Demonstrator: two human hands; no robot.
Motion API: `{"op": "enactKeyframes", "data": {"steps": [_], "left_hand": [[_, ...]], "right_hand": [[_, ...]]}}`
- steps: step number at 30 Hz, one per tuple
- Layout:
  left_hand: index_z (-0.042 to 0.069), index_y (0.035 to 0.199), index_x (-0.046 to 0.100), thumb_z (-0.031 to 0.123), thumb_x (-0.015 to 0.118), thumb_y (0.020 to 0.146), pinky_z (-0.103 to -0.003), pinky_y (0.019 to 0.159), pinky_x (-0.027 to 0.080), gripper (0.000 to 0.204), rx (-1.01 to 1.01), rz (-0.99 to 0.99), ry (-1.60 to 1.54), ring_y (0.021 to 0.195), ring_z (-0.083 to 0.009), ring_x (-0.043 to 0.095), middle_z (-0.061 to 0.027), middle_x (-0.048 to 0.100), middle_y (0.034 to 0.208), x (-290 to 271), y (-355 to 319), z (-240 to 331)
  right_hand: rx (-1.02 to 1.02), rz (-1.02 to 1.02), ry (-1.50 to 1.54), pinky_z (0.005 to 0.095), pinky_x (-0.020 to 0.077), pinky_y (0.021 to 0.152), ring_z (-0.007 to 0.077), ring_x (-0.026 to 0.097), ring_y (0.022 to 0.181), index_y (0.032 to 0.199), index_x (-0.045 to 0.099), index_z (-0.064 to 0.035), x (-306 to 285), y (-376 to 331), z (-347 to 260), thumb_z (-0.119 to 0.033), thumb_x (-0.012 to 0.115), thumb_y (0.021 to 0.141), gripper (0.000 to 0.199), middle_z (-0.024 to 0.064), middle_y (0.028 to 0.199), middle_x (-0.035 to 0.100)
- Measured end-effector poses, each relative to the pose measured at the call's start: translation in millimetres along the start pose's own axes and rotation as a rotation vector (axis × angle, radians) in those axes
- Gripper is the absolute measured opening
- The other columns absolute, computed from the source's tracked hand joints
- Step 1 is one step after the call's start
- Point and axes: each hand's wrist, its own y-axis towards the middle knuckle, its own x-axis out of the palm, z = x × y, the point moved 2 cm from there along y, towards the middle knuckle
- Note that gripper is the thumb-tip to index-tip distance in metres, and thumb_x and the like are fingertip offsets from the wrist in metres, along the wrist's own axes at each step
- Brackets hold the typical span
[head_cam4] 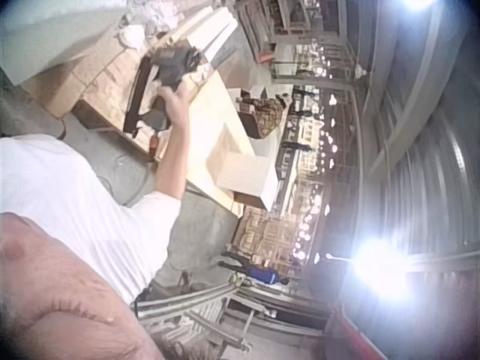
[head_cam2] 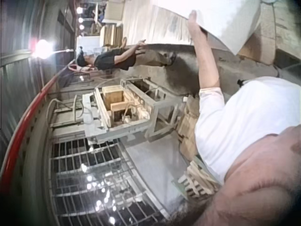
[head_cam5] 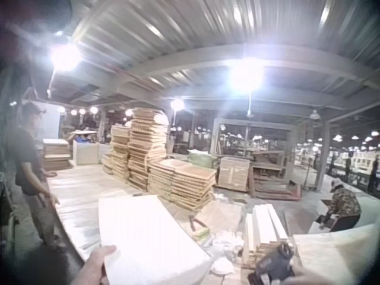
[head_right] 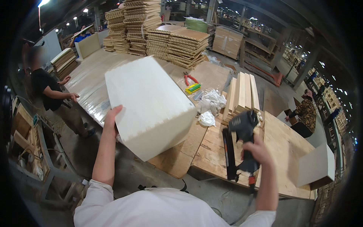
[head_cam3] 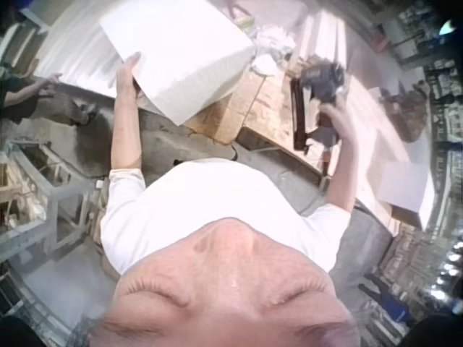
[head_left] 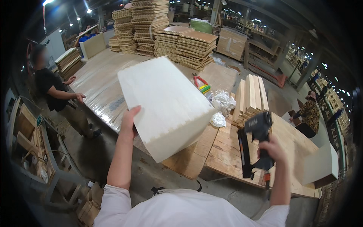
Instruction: The person assembles white wooden boxes by attaching side panels and trim pieces using a pneumatic nail gun. They repeatedly position panels, fire nails to secure them, and wipe surfaces with a cloth. Completed boxes are handed off to a coworker.
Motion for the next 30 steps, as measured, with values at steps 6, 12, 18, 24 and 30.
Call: {"op": "enactKeyframes", "data": {"steps": [6, 12, 18, 24, 30], "left_hand": [[-0.007, 0.119, 0.048, 0.023, 0.057, 0.083, -0.035, 0.079, 0.052, 0.048, -0.005, -0.072, -0.080, 0.091, -0.0239, 0.063, -0.0159, 0.061, 0.103, -22, 24, -21], [-0.006, 0.119, 0.049, 0.020, 0.058, 0.083, -0.034, 0.078, 0.052, 0.046, 0.080, -0.038, -0.051, 0.091, -0.0236, 0.063, -0.0147, 0.061, 0.103, -9, 18, -15], [-0.007, 0.124, 0.046, 0.025, 0.058, 0.084, -0.035, 0.077, 0.053, 0.053, 0.110, -0.033, -0.041, 0.092, -0.0255, 0.063, -0.0175, 0.060, 0.108, -14, 21, -18], [-0.007, 0.124, 0.045, 0.025, 0.058, 0.084, -0.035, 0.076, 0.053, 0.053, 0.095, -0.027, -0.064, 0.089, -0.0256, 0.064, -0.0174, 0.060, 0.106, -12, 19, -19], [-0.007, 0.121, 0.047, 0.026, 0.058, 0.084, -0.036, 0.074, 0.053, 0.051, 0.104, -0.008, -0.048, 0.088, -0.0245, 0.063, -0.0164, 0.060, 0.103, -17, 22, -21]], "right_hand": [[-0.038, -0.304, -0.224, 0.0322, 0.0549, 0.047, 0.0175, 0.062, 0.054, 0.106, 0.052, 0.0024, 43, 21, -171, -0.006, 0.061, 0.079, 0.030, 0.0099, 0.069, 0.058], [0.064, -0.373, -0.308, 0.0314, 0.0566, 0.049, 0.0159, 0.063, 0.058, 0.106, 0.047, 0.0045, 89, 61, -203, -0.009, 0.065, 0.078, 0.035, 0.0132, 0.090, 0.059], [0.111, -0.373, -0.339, 0.0325, 0.0569, 0.050, 0.0155, 0.063, 0.060, 0.104, 0.048, 0.0047, 105, 67, -204, -0.010, 0.065, 0.078, 0.034, 0.0119, 0.089, 0.059], [0.091, -0.383, -0.304, 0.0295, 0.0557, 0.046, 0.0135, 0.061, 0.054, 0.107, 0.048, 0.0040, 111, 69, -201, -0.002, 0.059, 0.078, 0.032, 0.0130, 0.090, 0.061], [0.025, -0.435, -0.345, 0.0277, 0.0553, 0.049, 0.0124, 0.061, 0.056, 0.108, 0.048, 0.0051, 127, 51, -216, -0.008, 0.064, 0.078, 0.036, 0.0117, 0.091, 0.061]]}}
